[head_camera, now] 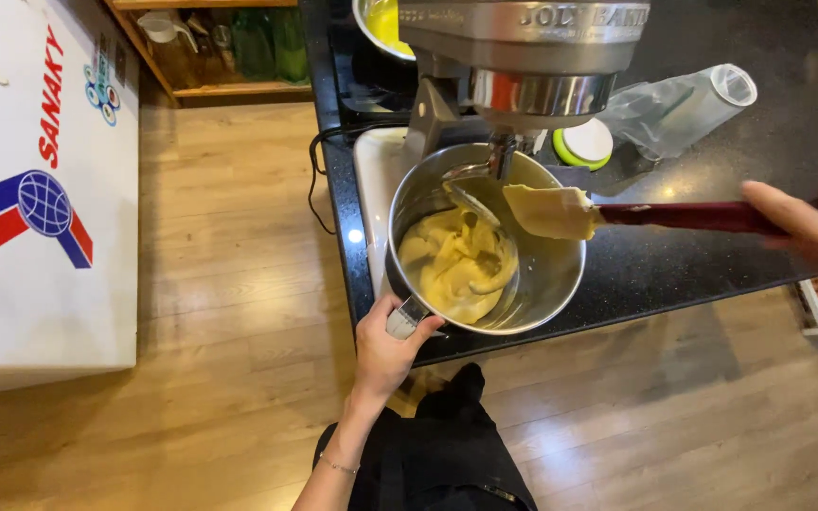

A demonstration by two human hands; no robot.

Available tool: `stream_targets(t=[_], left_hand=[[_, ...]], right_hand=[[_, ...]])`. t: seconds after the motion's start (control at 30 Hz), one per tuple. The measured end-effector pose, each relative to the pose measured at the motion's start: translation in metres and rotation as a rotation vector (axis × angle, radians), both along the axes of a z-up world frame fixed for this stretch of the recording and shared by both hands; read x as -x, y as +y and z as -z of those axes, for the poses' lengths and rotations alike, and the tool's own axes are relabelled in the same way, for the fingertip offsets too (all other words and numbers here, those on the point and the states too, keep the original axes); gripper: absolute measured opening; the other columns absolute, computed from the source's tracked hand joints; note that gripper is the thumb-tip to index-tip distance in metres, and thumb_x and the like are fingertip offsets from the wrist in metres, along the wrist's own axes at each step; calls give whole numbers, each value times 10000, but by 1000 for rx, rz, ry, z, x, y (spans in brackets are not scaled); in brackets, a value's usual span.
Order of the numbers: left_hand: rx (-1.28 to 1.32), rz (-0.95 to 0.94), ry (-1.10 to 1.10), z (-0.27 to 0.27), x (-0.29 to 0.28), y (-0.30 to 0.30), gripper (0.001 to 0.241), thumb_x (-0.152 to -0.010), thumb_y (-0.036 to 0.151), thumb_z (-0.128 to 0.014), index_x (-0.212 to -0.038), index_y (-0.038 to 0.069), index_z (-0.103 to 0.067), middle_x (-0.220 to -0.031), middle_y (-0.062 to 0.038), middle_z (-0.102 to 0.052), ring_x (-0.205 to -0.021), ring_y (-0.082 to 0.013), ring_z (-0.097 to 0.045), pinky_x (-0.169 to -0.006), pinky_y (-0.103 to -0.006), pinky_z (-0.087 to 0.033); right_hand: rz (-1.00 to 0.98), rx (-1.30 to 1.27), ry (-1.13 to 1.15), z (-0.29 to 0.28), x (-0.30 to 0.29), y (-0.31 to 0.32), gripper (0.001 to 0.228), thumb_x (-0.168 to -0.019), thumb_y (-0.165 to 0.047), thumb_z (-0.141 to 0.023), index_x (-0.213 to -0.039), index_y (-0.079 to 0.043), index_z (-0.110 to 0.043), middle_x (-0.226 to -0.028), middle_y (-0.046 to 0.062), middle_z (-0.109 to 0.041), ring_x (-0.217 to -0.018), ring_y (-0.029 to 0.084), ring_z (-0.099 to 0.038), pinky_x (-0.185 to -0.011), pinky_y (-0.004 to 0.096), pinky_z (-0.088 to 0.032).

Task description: Preparing and mixing cake batter using a stand mixer and adding eggs, then setting the oven temperature.

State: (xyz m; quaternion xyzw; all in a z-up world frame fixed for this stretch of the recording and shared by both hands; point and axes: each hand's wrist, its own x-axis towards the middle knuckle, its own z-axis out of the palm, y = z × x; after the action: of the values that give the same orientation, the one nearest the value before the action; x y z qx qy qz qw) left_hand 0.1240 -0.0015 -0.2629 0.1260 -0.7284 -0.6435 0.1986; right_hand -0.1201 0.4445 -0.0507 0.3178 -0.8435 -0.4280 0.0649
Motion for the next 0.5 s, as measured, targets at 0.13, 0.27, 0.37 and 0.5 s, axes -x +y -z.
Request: stream_targets(t=[0.13, 0.27, 0.37, 0.5], left_hand=[[26, -20, -14, -6, -1, -1, 422, -774, 322, -905, -820, 15, -618, -697, -87, -653, -636, -146, -568, -617, -307, -508], [21, -25, -4, -6, -2, 2, 443, -774, 357, -893, -824, 19, -612, -712, -74, -668, -642, -143, -590, -621, -306, -512], [68, -46, 21, -3, 0, 1, 467, -773, 381, -894, -823, 17, -606, -727, -83, -658, -648, -154, -595, -628, -311, -514], [48, -45, 28, -3, -2, 3, 470, -778, 406, -883, -821, 22, -616, -737, -82, -672, -654, -158, -618, -630, -314, -518]], right_hand=[[-390, -32, 92, -51, -78, -175, 527, -865, -302, -665, -1385, -280, -583, -907, 3, -637, -634, 131, -611, -590, 291, -519], [-479, -228, 173, -29, -100, -234, 497, -935, -206, -638, -1428, -138, -638, -821, -12, -592, -567, 63, -527, -497, 212, -434], [-583, -261, 231, -38, -138, -254, 476, -894, -171, -649, -1353, -57, -694, -801, -8, -602, -655, 97, -581, -544, 221, -429], [-511, -166, 255, -56, -175, -235, 506, -882, -137, -641, -1381, -73, -682, -755, -5, -549, -621, 117, -541, -549, 233, -398]])
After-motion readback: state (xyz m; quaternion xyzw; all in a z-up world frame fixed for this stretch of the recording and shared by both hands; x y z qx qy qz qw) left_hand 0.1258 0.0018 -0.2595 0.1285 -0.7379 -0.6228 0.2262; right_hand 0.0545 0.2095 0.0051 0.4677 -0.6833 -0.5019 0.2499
